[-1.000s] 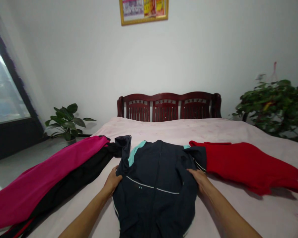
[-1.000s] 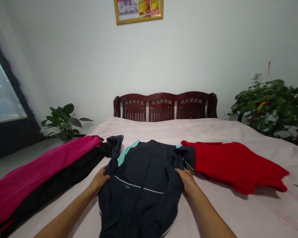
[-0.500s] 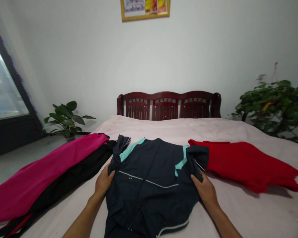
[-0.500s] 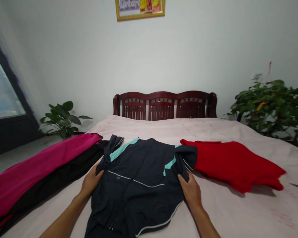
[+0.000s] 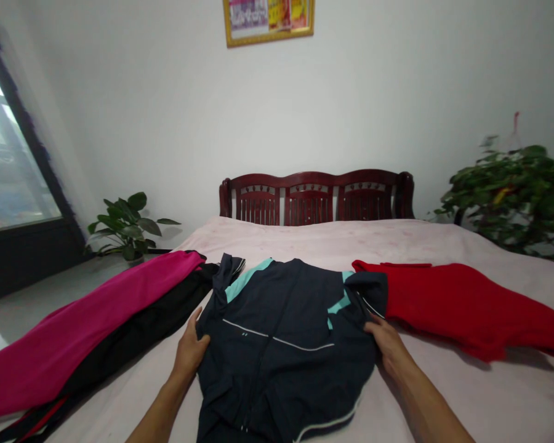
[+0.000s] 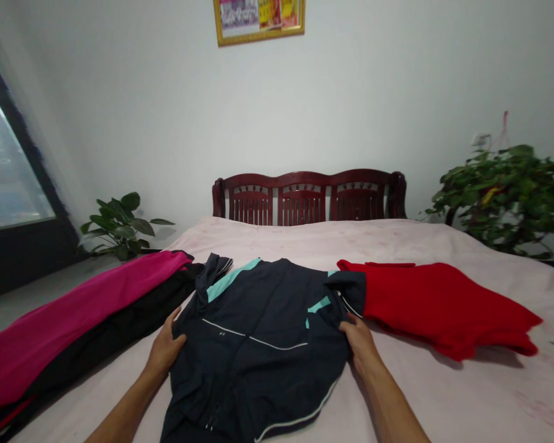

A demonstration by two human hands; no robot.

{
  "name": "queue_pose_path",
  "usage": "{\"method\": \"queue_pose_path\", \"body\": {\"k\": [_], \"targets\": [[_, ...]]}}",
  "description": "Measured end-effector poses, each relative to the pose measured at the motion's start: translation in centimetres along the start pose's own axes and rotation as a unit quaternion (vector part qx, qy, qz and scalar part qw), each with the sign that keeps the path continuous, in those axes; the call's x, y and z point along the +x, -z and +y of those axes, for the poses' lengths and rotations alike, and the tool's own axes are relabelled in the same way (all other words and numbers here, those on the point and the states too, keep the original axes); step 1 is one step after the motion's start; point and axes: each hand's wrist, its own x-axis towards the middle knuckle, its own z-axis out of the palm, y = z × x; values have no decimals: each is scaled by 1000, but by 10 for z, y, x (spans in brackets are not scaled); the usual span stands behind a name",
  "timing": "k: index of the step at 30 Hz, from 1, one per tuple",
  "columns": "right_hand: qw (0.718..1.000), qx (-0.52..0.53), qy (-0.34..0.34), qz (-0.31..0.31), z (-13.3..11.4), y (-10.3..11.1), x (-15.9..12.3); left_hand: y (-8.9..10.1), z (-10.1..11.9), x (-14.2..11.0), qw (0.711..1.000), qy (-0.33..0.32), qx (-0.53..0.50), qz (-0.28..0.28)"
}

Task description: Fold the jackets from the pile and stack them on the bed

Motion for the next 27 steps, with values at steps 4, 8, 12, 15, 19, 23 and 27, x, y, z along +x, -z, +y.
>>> {"method": "queue_pose_path", "body": {"k": [4,8,12,15,19,23,27], "targets": [[994,5,105,6,-37,-41,-19,4,6,2,999,23,-46,-9],[891,-209,311,-254,-62,-87,-78,7,13,2,980,92,-172,-43],[732,-316,331,-505,-53,-99,-103,17,10,-18,951,173,-253,-47],[829,-341,290,-336,-35,-87,-60,25,4,-49,932,198,-291,-86],[888,-414,194,-42,-20,-71,21,28,8,-89,915,260,-294,-96],[855,-484,187,-13,-18,-86,53,22,29,-106,899,279,-321,-107],[760,-558,316,-103,-21,-110,47,17,48,-110,904,264,-322,-96]]}}
